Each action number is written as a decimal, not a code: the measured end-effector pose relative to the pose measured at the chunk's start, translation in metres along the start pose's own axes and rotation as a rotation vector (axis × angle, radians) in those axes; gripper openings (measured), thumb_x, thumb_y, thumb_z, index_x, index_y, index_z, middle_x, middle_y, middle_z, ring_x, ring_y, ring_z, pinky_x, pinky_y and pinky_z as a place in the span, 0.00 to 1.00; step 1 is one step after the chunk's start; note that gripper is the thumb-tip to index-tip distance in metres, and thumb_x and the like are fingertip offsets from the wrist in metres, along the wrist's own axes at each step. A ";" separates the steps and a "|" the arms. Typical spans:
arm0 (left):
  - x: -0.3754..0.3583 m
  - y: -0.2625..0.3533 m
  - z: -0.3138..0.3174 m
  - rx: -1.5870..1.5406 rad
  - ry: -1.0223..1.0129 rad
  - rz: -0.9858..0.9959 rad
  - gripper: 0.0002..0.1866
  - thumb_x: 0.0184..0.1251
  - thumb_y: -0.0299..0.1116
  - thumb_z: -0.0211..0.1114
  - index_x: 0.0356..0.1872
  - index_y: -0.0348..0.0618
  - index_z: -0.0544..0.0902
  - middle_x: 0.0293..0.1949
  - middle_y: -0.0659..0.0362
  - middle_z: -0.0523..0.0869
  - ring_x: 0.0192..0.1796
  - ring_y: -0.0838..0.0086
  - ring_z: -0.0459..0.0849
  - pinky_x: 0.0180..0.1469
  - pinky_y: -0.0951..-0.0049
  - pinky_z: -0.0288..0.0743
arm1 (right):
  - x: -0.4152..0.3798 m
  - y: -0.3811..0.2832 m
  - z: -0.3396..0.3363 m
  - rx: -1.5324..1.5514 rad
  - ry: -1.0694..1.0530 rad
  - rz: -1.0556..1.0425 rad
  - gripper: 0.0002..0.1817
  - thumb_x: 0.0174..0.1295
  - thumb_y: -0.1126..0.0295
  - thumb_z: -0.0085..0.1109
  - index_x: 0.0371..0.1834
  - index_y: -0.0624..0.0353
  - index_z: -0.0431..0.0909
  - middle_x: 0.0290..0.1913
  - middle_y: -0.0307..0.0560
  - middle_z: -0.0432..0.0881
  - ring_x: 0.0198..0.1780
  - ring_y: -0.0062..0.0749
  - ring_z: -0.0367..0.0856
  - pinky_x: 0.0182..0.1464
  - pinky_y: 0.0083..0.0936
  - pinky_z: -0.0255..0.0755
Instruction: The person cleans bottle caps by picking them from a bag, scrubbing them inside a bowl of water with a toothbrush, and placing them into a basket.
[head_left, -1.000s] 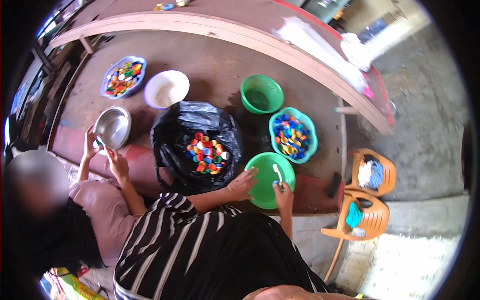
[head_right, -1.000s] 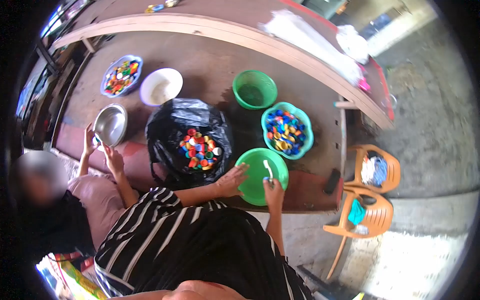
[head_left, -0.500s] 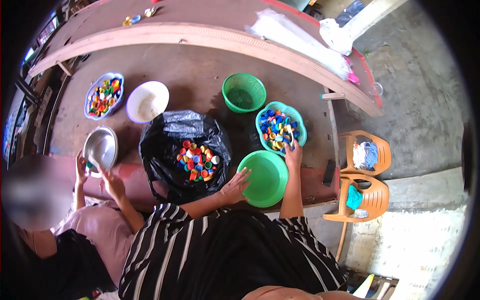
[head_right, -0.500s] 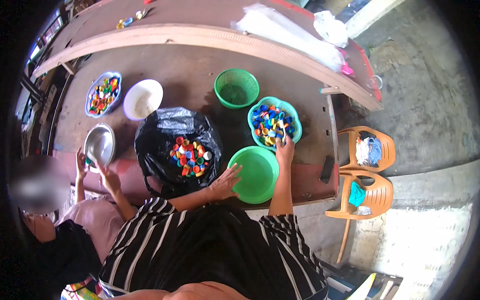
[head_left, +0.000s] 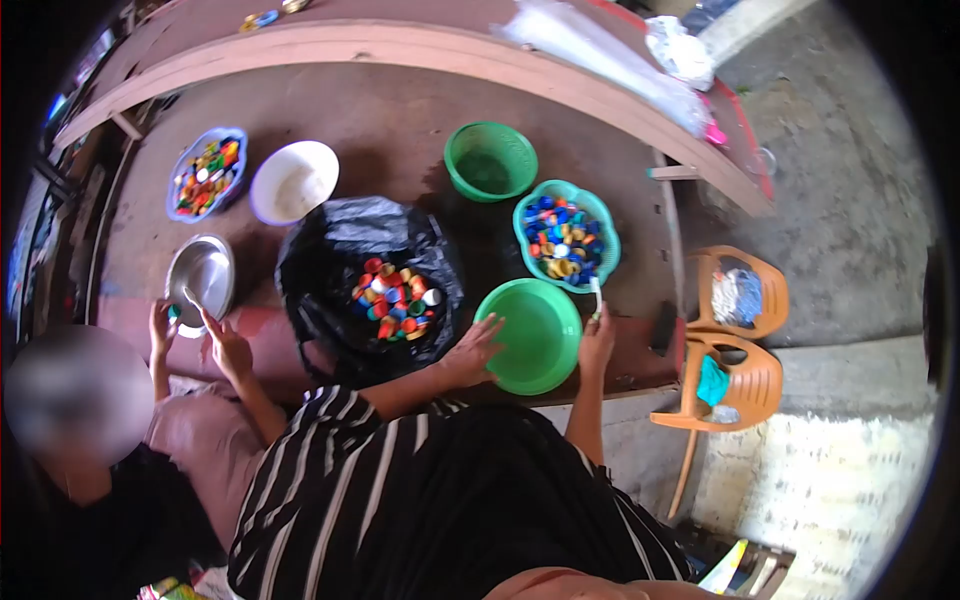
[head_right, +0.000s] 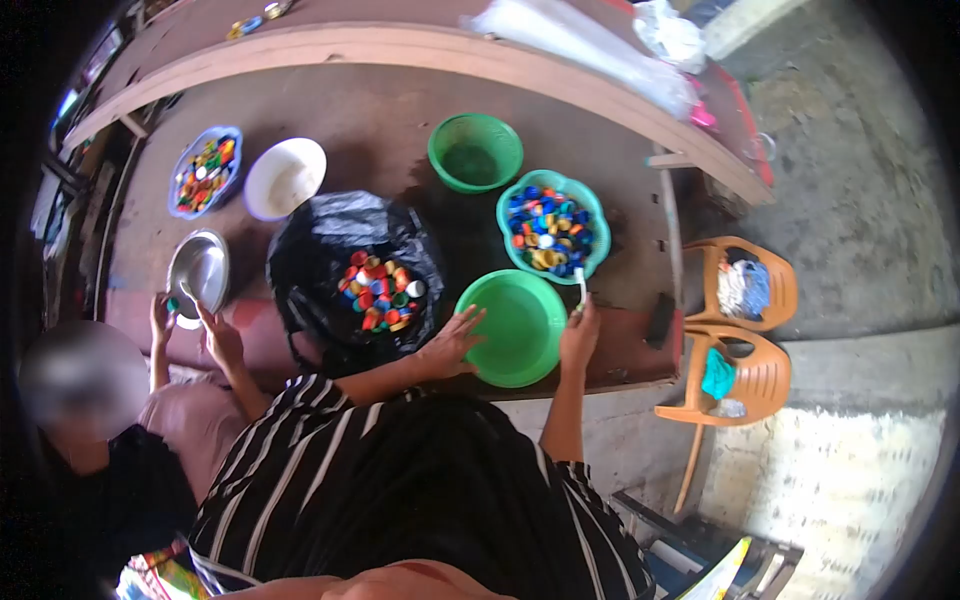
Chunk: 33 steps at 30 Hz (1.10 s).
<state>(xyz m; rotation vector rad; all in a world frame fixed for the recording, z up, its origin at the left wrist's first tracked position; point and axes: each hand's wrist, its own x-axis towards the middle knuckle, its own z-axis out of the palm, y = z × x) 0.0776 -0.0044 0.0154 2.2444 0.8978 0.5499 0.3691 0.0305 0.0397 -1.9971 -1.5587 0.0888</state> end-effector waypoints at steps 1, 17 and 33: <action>-0.001 0.001 -0.003 -0.002 0.016 0.004 0.32 0.50 0.41 0.74 0.58 0.43 0.76 0.74 0.42 0.50 0.77 0.47 0.46 0.75 0.48 0.47 | -0.005 -0.007 -0.004 0.039 -0.037 0.029 0.23 0.66 0.73 0.51 0.65 0.60 0.69 0.51 0.63 0.76 0.51 0.57 0.75 0.53 0.45 0.69; -0.087 -0.115 -0.104 0.080 0.825 -0.631 0.05 0.50 0.20 0.64 0.30 0.38 0.81 0.34 0.50 0.83 0.41 0.54 0.82 0.44 0.59 0.75 | -0.093 -0.032 0.018 0.161 -0.420 -0.092 0.21 0.63 0.74 0.52 0.61 0.61 0.72 0.54 0.61 0.74 0.55 0.57 0.74 0.55 0.42 0.70; -0.114 -0.130 -0.121 0.217 0.729 -0.735 0.10 0.50 0.24 0.66 0.36 0.45 0.86 0.38 0.51 0.82 0.44 0.53 0.79 0.50 0.58 0.73 | -0.087 -0.041 0.013 0.155 -0.466 -0.139 0.20 0.62 0.73 0.54 0.59 0.61 0.74 0.49 0.60 0.76 0.50 0.55 0.77 0.51 0.41 0.72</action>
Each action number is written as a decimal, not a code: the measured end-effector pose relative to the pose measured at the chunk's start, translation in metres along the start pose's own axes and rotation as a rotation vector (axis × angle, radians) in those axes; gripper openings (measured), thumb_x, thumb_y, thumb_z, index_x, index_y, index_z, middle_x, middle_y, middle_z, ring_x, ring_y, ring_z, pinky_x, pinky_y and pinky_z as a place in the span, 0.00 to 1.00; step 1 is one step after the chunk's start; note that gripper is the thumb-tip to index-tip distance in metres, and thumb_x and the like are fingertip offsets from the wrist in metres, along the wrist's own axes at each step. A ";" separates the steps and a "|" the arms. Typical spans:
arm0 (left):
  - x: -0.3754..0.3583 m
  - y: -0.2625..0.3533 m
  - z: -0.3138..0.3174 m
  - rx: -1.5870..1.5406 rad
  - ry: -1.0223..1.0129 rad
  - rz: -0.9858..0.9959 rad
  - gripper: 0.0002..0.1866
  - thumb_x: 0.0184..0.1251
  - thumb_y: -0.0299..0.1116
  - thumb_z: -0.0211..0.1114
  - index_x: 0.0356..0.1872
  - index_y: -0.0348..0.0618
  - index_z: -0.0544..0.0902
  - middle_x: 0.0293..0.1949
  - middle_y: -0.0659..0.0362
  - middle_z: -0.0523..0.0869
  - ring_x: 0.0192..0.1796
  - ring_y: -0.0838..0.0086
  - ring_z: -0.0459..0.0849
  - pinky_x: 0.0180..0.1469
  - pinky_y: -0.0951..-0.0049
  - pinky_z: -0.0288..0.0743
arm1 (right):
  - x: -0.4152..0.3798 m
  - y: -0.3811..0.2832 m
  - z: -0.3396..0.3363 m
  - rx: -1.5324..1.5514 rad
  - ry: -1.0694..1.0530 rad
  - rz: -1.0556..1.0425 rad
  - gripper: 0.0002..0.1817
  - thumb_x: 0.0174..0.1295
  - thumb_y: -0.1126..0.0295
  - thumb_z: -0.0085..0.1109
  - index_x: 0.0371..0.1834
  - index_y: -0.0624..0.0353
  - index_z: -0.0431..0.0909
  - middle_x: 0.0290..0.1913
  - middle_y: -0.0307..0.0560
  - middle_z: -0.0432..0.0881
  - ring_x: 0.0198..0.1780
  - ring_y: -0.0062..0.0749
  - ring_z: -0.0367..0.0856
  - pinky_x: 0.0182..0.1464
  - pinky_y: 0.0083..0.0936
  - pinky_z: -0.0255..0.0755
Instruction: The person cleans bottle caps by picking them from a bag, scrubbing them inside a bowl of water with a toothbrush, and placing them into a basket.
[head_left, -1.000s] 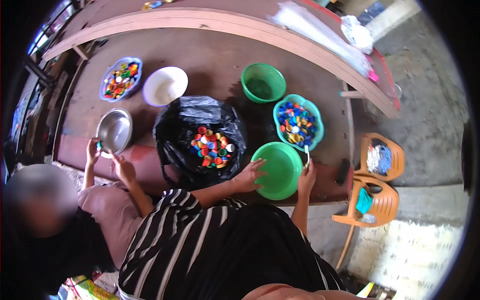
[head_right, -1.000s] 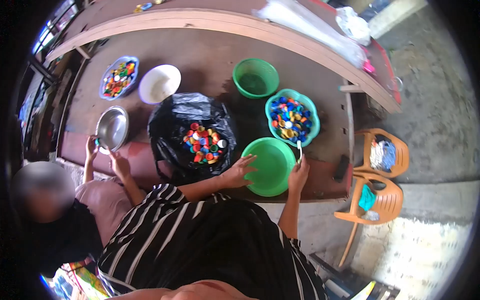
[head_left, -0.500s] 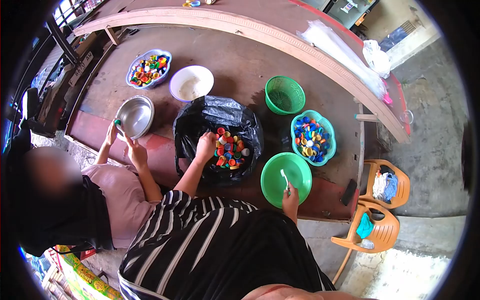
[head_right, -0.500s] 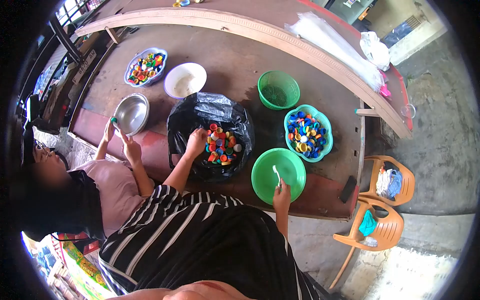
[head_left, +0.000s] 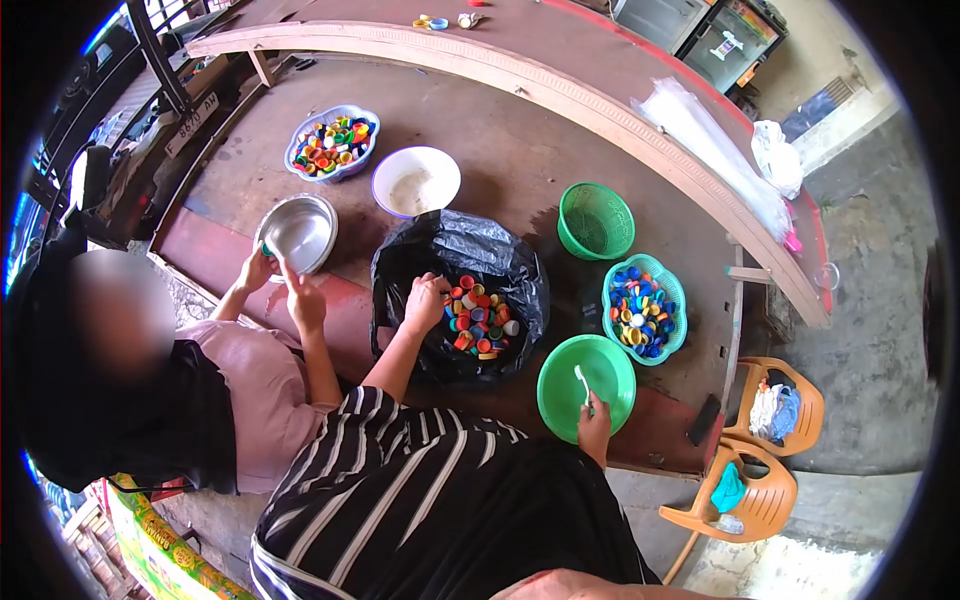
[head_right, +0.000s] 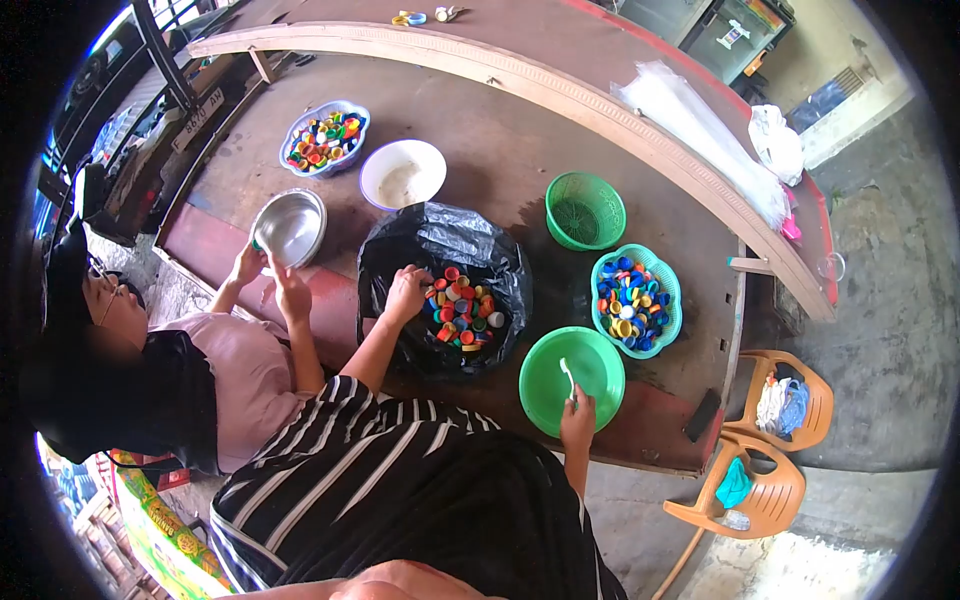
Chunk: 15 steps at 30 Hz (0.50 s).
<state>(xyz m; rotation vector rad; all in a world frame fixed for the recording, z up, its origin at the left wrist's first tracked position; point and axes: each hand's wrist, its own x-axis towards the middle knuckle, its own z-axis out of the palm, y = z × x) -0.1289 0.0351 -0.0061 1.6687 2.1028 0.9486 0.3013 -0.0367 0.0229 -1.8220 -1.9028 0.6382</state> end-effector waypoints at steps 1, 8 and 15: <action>0.003 -0.003 0.002 0.028 -0.026 0.024 0.11 0.50 0.24 0.66 0.37 0.45 0.86 0.37 0.51 0.82 0.43 0.53 0.79 0.50 0.58 0.74 | 0.000 0.002 -0.001 -0.004 0.004 -0.009 0.20 0.62 0.73 0.53 0.59 0.61 0.74 0.49 0.60 0.76 0.49 0.55 0.77 0.50 0.42 0.72; -0.007 -0.019 0.015 0.174 -0.065 0.107 0.15 0.46 0.25 0.70 0.38 0.50 0.86 0.39 0.58 0.80 0.45 0.56 0.77 0.48 0.62 0.74 | -0.010 0.006 0.004 -0.014 -0.004 -0.001 0.20 0.62 0.72 0.54 0.58 0.62 0.74 0.49 0.60 0.76 0.48 0.56 0.77 0.49 0.42 0.72; -0.002 -0.013 0.002 0.101 -0.120 0.094 0.12 0.43 0.27 0.72 0.32 0.44 0.81 0.37 0.56 0.80 0.44 0.57 0.78 0.48 0.61 0.74 | -0.011 -0.009 0.012 0.051 -0.031 -0.001 0.20 0.62 0.73 0.55 0.58 0.63 0.74 0.48 0.61 0.76 0.48 0.56 0.77 0.48 0.43 0.72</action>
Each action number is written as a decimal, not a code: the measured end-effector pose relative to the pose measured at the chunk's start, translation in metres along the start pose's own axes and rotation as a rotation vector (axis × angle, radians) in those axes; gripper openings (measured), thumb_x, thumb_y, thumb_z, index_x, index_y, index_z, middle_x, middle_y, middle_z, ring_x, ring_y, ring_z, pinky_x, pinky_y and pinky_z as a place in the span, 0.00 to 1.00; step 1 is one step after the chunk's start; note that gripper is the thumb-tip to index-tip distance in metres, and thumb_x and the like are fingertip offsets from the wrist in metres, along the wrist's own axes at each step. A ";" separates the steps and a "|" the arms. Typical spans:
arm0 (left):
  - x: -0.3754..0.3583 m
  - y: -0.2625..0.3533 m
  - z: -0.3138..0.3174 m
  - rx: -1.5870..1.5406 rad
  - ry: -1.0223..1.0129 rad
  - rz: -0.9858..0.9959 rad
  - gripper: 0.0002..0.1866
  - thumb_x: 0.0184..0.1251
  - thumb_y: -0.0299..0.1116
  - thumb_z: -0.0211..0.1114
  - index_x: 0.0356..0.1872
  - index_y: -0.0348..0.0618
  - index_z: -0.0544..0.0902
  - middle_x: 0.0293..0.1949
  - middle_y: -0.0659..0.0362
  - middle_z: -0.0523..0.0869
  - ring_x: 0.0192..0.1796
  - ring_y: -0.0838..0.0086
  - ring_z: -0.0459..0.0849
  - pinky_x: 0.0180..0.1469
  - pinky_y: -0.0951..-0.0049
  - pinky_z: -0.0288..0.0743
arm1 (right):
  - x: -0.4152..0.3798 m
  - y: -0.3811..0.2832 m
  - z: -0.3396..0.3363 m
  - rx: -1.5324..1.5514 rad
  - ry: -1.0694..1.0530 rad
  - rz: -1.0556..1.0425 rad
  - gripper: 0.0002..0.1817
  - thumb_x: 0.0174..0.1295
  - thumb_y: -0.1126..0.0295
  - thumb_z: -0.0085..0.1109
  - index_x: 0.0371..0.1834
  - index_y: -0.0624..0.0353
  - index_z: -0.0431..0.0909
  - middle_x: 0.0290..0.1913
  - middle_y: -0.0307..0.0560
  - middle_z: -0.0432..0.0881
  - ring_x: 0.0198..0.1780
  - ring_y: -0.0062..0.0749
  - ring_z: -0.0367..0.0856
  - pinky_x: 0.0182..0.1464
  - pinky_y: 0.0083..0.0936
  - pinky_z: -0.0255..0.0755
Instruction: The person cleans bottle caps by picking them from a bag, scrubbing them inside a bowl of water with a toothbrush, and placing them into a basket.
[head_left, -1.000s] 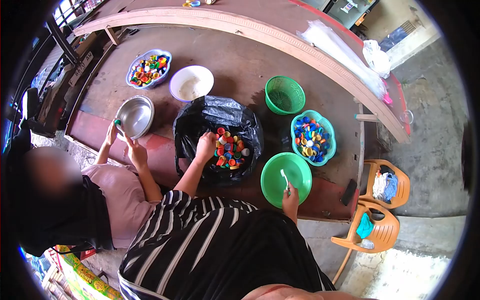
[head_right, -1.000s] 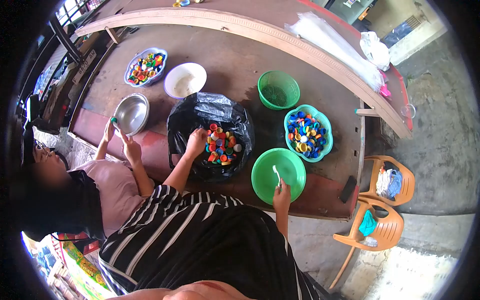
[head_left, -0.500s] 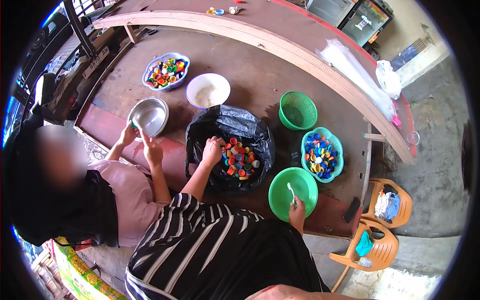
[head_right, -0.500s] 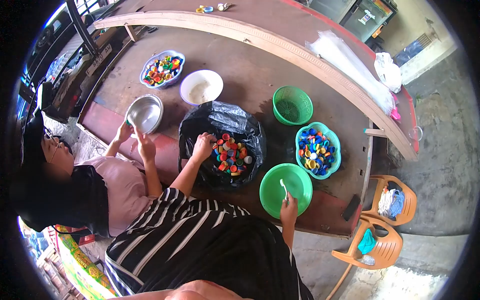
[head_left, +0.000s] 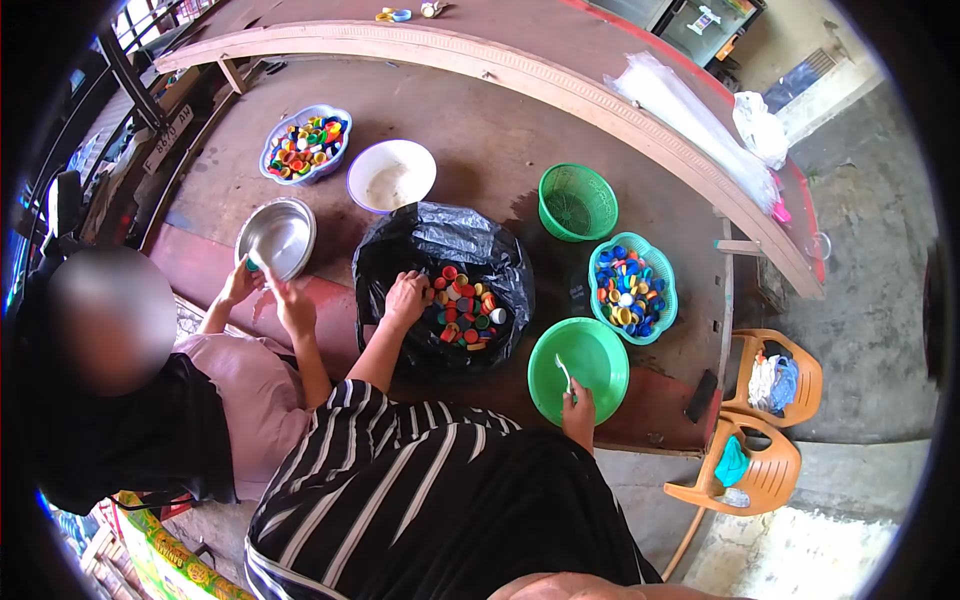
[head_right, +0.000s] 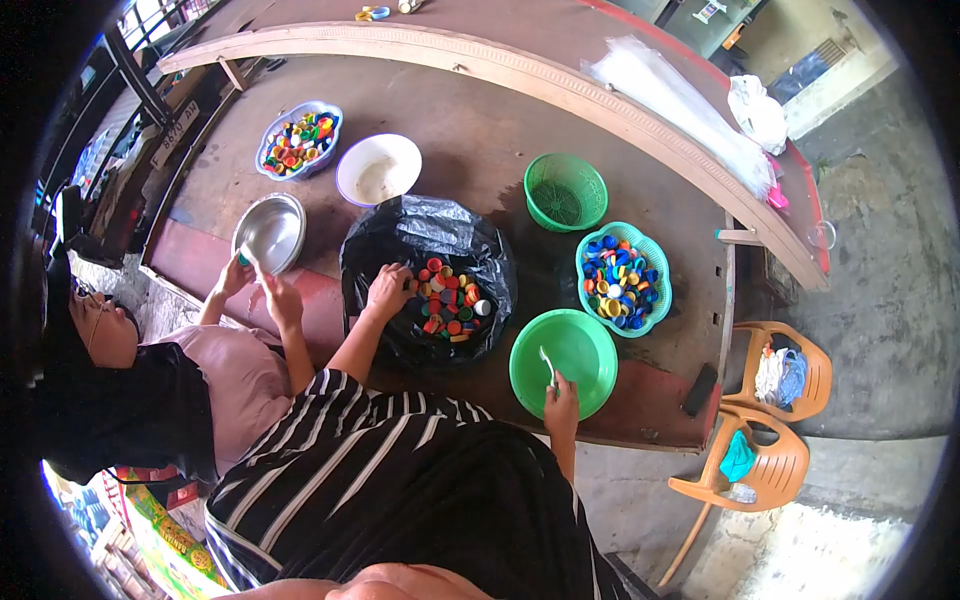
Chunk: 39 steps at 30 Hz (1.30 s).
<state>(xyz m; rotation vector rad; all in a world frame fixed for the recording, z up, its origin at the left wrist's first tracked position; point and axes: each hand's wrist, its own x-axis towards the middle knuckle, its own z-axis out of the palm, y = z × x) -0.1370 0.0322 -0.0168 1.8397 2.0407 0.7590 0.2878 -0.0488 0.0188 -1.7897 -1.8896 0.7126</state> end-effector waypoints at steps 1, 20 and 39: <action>0.002 -0.001 -0.002 -0.029 0.007 -0.005 0.12 0.43 0.27 0.72 0.31 0.43 0.80 0.36 0.56 0.80 0.43 0.57 0.78 0.48 0.61 0.73 | 0.000 -0.001 0.001 0.015 0.000 -0.005 0.20 0.61 0.74 0.55 0.58 0.63 0.74 0.49 0.61 0.76 0.48 0.56 0.77 0.48 0.43 0.72; 0.006 0.041 -0.033 -1.082 -0.257 -0.182 0.14 0.54 0.22 0.71 0.43 0.40 0.81 0.39 0.60 0.85 0.44 0.78 0.83 0.48 0.75 0.78 | -0.010 -0.017 0.000 -0.012 -0.058 0.043 0.21 0.63 0.72 0.53 0.61 0.59 0.72 0.56 0.60 0.73 0.55 0.58 0.74 0.54 0.44 0.70; -0.055 0.222 0.180 0.063 -0.630 0.630 0.19 0.64 0.30 0.56 0.56 0.37 0.73 0.51 0.38 0.74 0.49 0.46 0.81 0.48 0.54 0.78 | 0.002 -0.022 -0.010 -0.341 -0.047 0.222 0.21 0.67 0.69 0.43 0.63 0.52 0.71 0.58 0.61 0.72 0.53 0.62 0.75 0.50 0.50 0.71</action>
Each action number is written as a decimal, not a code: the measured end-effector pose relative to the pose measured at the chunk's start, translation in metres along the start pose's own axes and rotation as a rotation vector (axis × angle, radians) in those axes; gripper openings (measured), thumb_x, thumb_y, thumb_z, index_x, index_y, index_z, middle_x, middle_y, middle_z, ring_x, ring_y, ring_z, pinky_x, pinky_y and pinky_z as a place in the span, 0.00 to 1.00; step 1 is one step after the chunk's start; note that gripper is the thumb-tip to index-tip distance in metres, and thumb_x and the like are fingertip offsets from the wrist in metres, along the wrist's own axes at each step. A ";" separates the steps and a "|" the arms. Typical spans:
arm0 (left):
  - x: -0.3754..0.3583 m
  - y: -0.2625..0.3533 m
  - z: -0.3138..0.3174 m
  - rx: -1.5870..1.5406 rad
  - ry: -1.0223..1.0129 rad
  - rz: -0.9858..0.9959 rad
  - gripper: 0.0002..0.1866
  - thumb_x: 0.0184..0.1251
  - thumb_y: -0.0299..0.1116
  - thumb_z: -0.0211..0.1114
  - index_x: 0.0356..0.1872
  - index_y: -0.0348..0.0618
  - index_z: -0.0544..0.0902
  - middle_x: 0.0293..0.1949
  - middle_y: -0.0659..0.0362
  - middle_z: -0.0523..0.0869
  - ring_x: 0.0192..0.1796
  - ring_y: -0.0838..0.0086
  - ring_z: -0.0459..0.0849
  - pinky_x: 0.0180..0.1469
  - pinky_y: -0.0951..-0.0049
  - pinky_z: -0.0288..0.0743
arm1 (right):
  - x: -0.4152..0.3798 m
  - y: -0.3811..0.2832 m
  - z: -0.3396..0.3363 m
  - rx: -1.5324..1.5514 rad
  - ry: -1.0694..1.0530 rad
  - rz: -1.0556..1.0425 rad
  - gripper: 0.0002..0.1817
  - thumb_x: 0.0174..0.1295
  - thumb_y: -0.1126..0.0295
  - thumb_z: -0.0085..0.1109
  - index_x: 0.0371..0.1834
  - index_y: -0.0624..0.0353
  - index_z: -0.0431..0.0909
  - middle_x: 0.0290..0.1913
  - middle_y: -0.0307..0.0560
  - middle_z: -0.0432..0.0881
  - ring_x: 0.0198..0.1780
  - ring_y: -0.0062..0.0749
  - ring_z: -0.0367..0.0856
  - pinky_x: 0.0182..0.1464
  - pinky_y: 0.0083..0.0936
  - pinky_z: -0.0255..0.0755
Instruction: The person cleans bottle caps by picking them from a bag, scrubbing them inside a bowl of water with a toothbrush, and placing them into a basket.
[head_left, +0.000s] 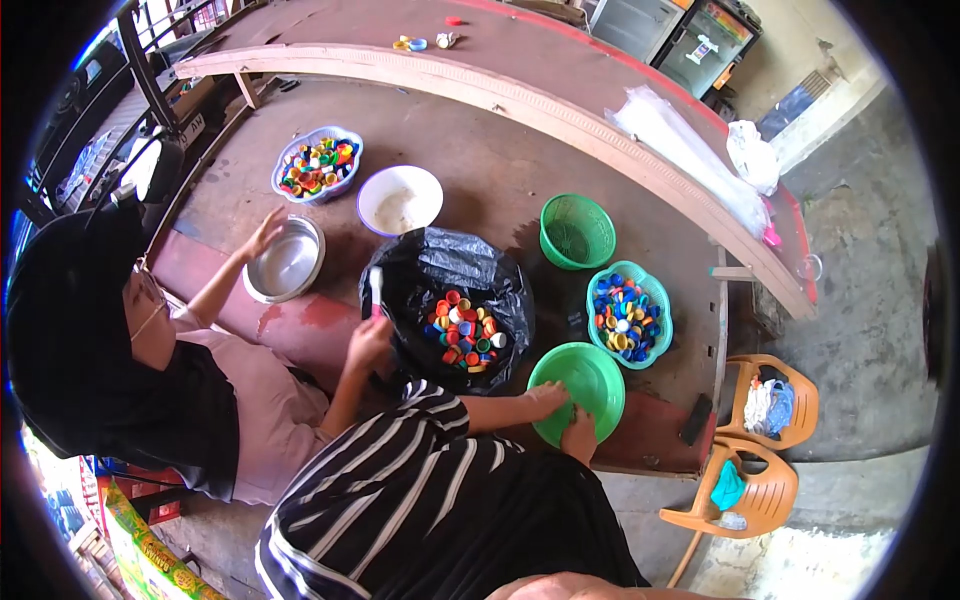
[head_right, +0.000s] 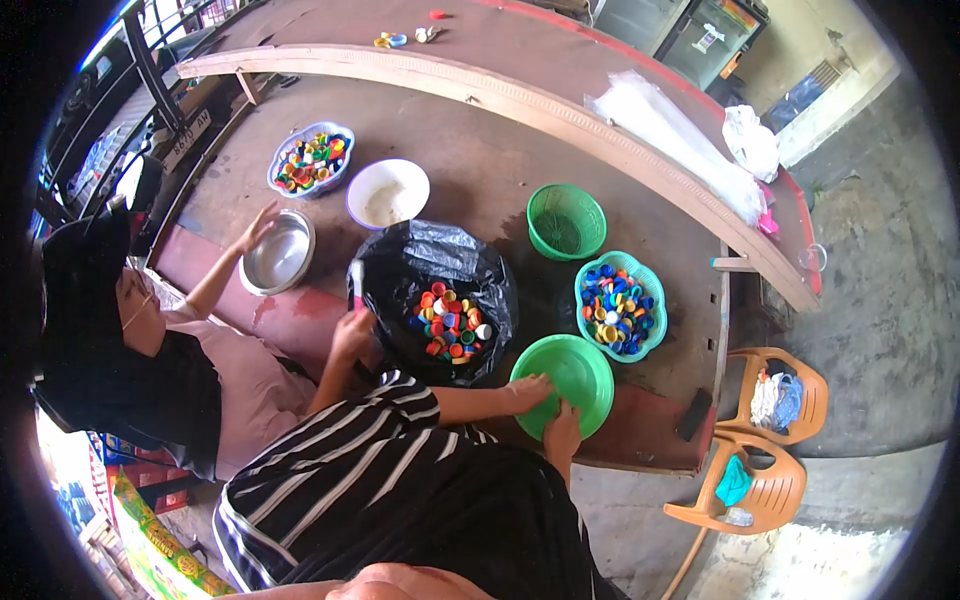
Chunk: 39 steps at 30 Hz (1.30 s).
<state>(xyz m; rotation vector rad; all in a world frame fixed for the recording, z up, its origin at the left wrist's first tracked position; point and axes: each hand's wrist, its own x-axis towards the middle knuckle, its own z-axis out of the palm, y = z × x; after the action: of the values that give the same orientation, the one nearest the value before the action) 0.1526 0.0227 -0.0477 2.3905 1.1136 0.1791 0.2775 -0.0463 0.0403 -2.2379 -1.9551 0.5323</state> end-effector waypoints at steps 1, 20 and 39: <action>0.001 -0.001 -0.001 0.002 -0.035 -0.014 0.19 0.64 0.30 0.56 0.56 0.37 0.74 0.50 0.39 0.75 0.49 0.47 0.81 0.47 0.55 0.78 | -0.002 -0.003 0.001 -0.001 0.044 0.056 0.20 0.66 0.70 0.45 0.62 0.51 0.72 0.57 0.59 0.73 0.53 0.61 0.75 0.50 0.49 0.71; 0.015 -0.015 -0.008 -1.654 0.126 -0.258 0.14 0.68 0.36 0.64 0.44 0.32 0.81 0.35 0.57 0.84 0.36 0.76 0.84 0.42 0.75 0.81 | -0.032 0.000 0.002 0.322 0.149 0.008 0.22 0.68 0.71 0.46 0.65 0.53 0.70 0.55 0.59 0.73 0.54 0.58 0.74 0.51 0.46 0.70; 0.022 -0.020 0.006 -0.450 0.336 -0.116 0.16 0.46 0.33 0.69 0.38 0.39 0.80 0.36 0.46 0.83 0.45 0.51 0.80 0.48 0.57 0.75 | -0.010 -0.016 -0.036 0.040 0.059 0.096 0.21 0.65 0.69 0.48 0.62 0.42 0.75 0.56 0.53 0.75 0.52 0.54 0.78 0.50 0.47 0.72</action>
<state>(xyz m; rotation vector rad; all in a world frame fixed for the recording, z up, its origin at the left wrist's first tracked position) 0.1558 0.0475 -0.0646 1.9308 1.2027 0.7316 0.2735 -0.0487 0.0807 -2.3050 -1.8005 0.5061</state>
